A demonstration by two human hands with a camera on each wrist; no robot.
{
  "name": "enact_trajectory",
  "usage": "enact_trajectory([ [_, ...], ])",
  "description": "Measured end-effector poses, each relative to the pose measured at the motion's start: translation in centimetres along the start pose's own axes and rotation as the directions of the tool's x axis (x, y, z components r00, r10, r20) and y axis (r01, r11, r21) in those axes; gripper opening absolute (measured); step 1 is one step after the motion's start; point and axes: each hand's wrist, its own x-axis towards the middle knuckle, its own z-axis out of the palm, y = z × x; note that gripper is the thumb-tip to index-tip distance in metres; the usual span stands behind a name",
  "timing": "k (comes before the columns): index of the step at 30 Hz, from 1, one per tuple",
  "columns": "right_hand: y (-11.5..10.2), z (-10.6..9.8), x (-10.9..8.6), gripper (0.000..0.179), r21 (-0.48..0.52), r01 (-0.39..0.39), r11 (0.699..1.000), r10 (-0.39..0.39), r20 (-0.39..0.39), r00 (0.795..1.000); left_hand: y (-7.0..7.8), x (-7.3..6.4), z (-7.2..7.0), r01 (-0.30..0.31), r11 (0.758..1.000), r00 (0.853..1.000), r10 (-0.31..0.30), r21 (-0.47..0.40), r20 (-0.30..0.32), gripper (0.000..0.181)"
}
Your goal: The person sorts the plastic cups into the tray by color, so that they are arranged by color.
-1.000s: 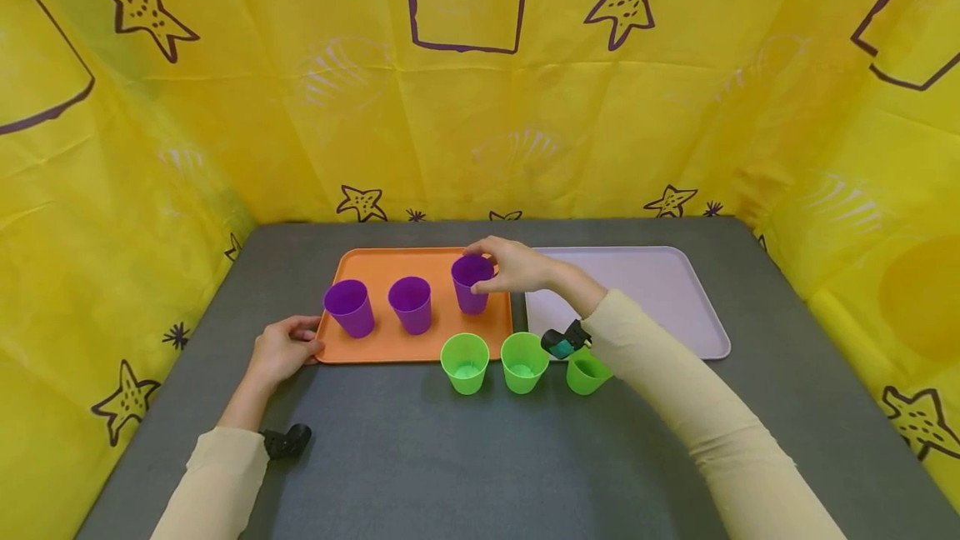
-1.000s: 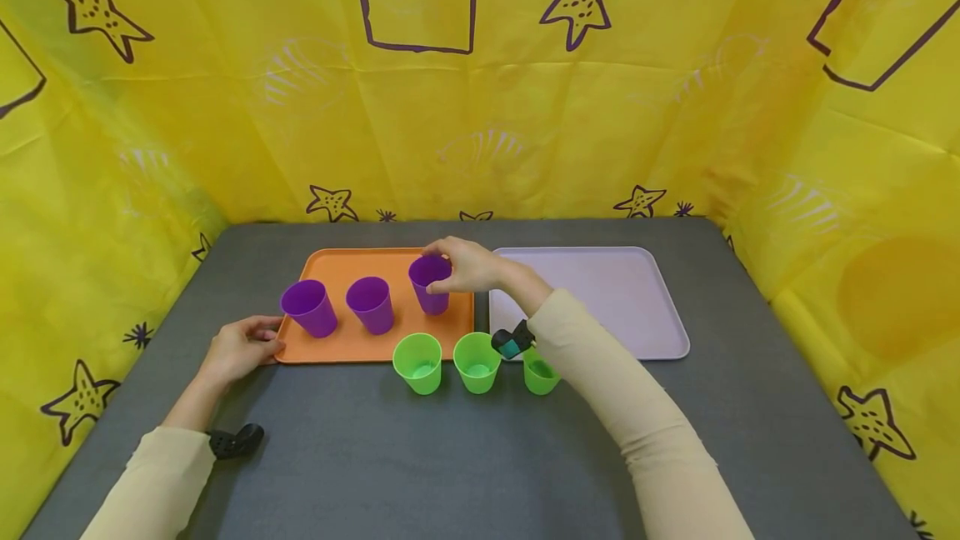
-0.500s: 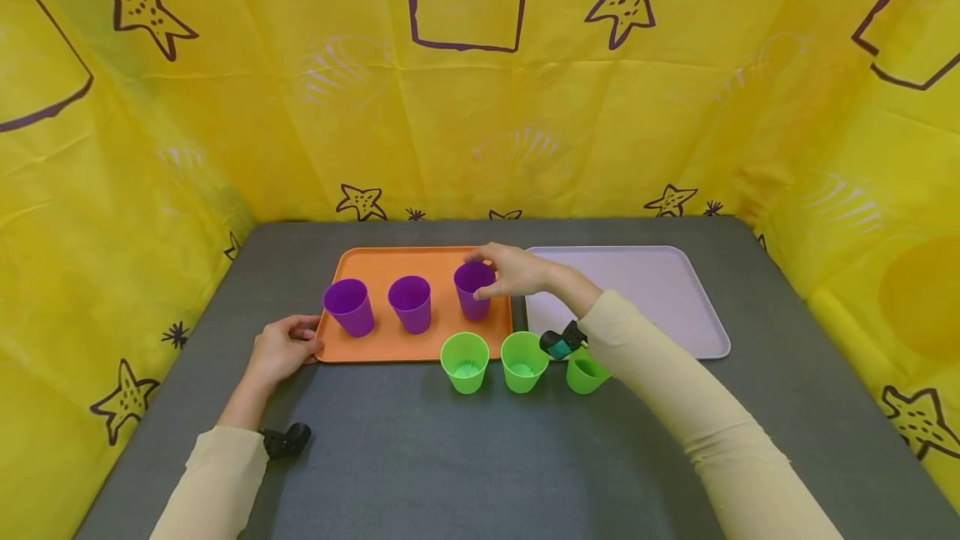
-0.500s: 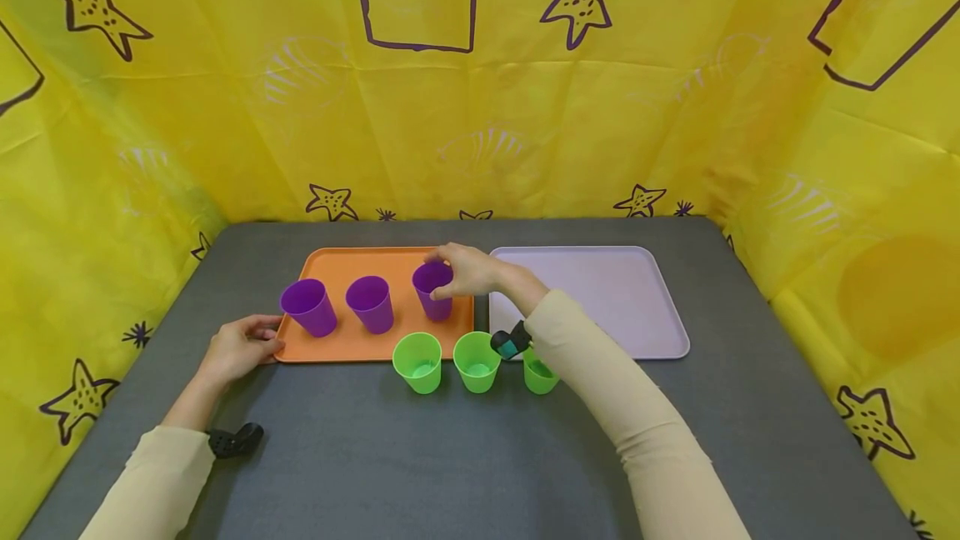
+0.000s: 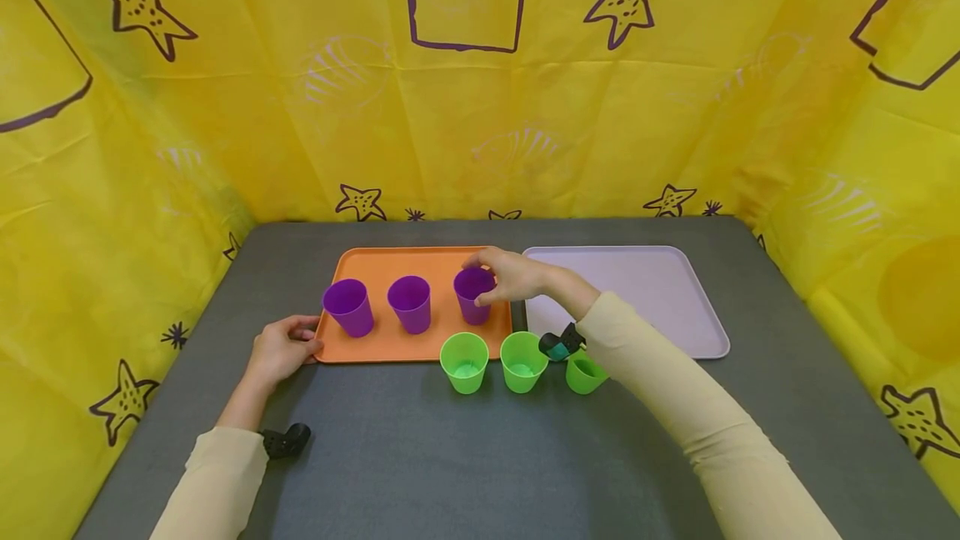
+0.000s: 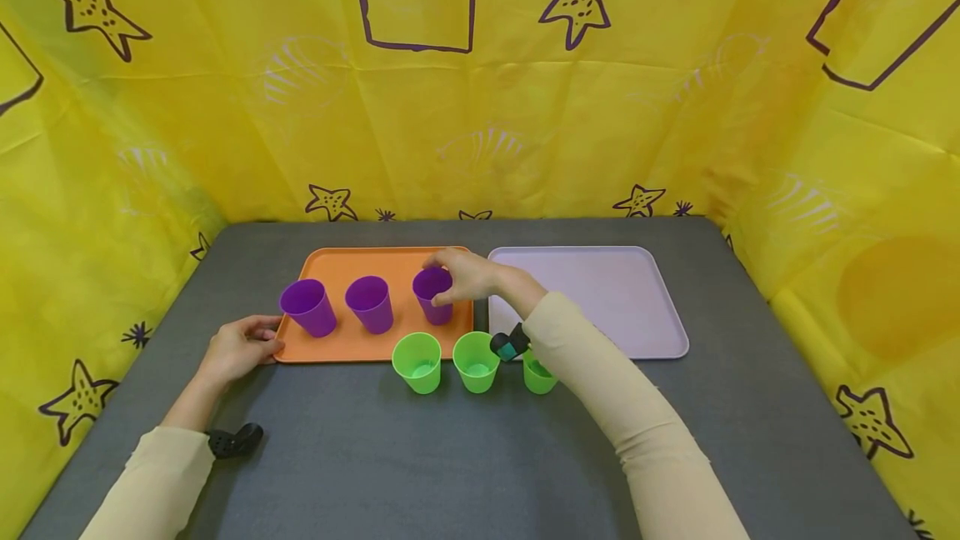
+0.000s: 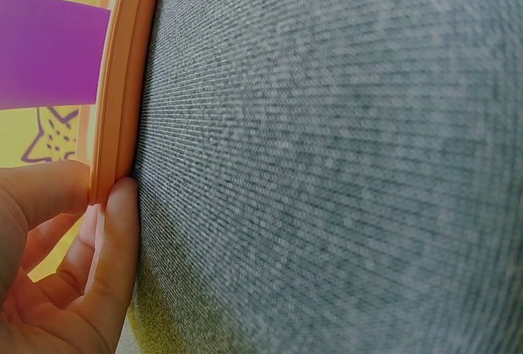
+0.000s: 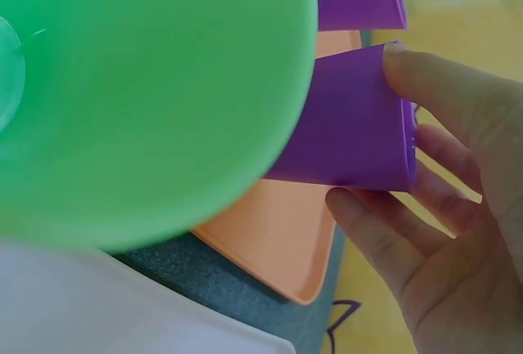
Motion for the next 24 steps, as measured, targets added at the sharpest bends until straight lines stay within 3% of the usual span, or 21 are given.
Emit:
enact_trajectory([
  [15, -0.5, -0.7, -0.6, 0.064, 0.023, 0.017, 1.000, -0.017, 0.029, 0.999, 0.0, -0.1, 0.0, -0.010, 1.000, 1.000, 0.010, 0.003, 0.002, 0.046],
  [24, -0.8, -2.1, -1.5, 0.050, 0.062, 0.010, 0.998, -0.007, -0.047, 0.999, 0.1, -0.1, 0.0, -0.004, 1.000, 1.000, 0.004, 0.018, 0.003, 0.046],
])
